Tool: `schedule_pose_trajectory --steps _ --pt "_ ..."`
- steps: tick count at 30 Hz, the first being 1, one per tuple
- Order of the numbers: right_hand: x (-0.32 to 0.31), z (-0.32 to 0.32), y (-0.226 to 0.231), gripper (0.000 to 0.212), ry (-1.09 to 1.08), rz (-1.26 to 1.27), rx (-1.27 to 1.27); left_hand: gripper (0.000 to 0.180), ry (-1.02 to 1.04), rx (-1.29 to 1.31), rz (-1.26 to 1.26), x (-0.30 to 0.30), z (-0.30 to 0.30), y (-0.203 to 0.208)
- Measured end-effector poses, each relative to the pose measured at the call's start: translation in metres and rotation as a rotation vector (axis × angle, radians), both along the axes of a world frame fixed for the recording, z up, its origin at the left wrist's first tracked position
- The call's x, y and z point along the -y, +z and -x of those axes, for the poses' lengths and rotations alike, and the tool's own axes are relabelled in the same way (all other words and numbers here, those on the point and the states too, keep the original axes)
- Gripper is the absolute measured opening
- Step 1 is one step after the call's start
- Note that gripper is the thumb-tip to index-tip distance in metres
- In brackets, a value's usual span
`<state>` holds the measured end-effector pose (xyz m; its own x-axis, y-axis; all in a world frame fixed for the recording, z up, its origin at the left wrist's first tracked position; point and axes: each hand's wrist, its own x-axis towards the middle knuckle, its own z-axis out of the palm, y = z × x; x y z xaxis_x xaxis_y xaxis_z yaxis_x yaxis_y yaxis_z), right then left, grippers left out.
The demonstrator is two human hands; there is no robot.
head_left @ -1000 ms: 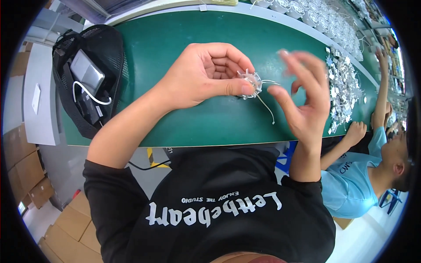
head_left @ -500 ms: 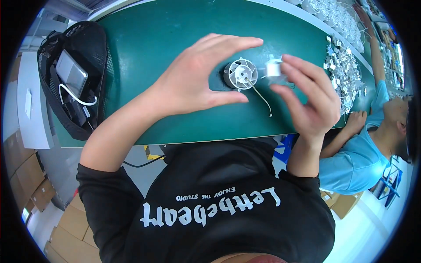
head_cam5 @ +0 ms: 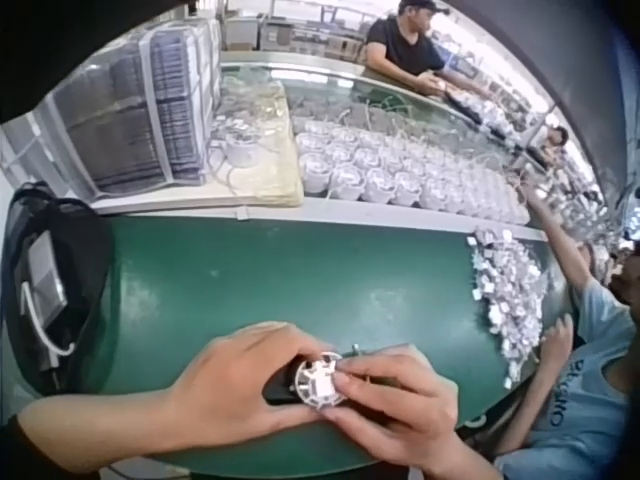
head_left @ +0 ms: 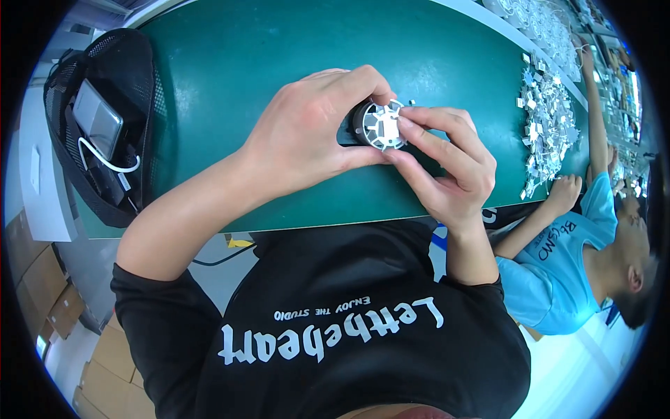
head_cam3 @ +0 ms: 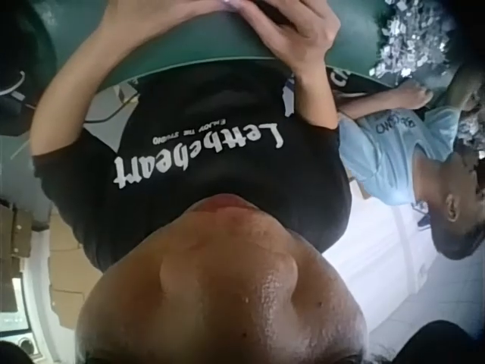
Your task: Manually assembling circular light components by connecting wires and snapping on plastic covers.
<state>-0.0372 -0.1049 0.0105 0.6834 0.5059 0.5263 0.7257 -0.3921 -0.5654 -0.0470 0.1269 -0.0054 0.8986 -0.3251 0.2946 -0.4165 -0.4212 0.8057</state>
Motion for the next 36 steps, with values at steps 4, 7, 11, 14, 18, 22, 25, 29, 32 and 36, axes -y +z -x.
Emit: schedule_pose_trajectory --steps 4,7,11,14,18,22,25,29,32,36 --pt "0.001 0.005 -0.006 0.04 -0.031 -0.03 0.004 0.05 0.013 0.022 0.014 0.002 0.0 0.0" --pt "0.0 0.007 -0.01 0.04 -0.045 -0.042 0.006 0.05 0.011 0.038 0.016 0.002 0.001 -0.002" --pt "0.006 0.005 -0.012 0.039 -0.061 -0.062 0.003 0.049 0.012 0.055 0.027 0.003 0.001 -0.003" --pt "0.006 0.006 -0.012 0.038 -0.064 -0.068 -0.004 0.05 0.013 0.046 0.012 0.003 0.0 -0.001" --pt "0.003 0.005 -0.01 0.04 -0.055 -0.055 0.002 0.05 0.016 0.056 0.009 0.005 -0.001 -0.001" --pt "0.003 0.004 -0.008 0.041 -0.037 -0.012 0.044 0.049 0.016 0.074 -0.007 0.003 0.0 -0.003" --pt "0.002 0.006 -0.009 0.041 -0.025 -0.004 0.05 0.047 0.005 0.057 -0.017 0.003 -0.002 -0.001" --pt "0.005 0.01 -0.006 0.041 0.005 -0.004 -0.034 0.046 -0.022 0.049 -0.032 0.002 -0.003 0.001" --pt "0.007 0.009 -0.002 0.04 0.033 0.051 -0.038 0.047 -0.038 0.043 -0.051 0.002 -0.005 0.004" --pt "0.007 0.003 -0.003 0.035 0.056 0.049 -0.085 0.048 -0.037 0.048 -0.08 -0.002 -0.014 0.002"
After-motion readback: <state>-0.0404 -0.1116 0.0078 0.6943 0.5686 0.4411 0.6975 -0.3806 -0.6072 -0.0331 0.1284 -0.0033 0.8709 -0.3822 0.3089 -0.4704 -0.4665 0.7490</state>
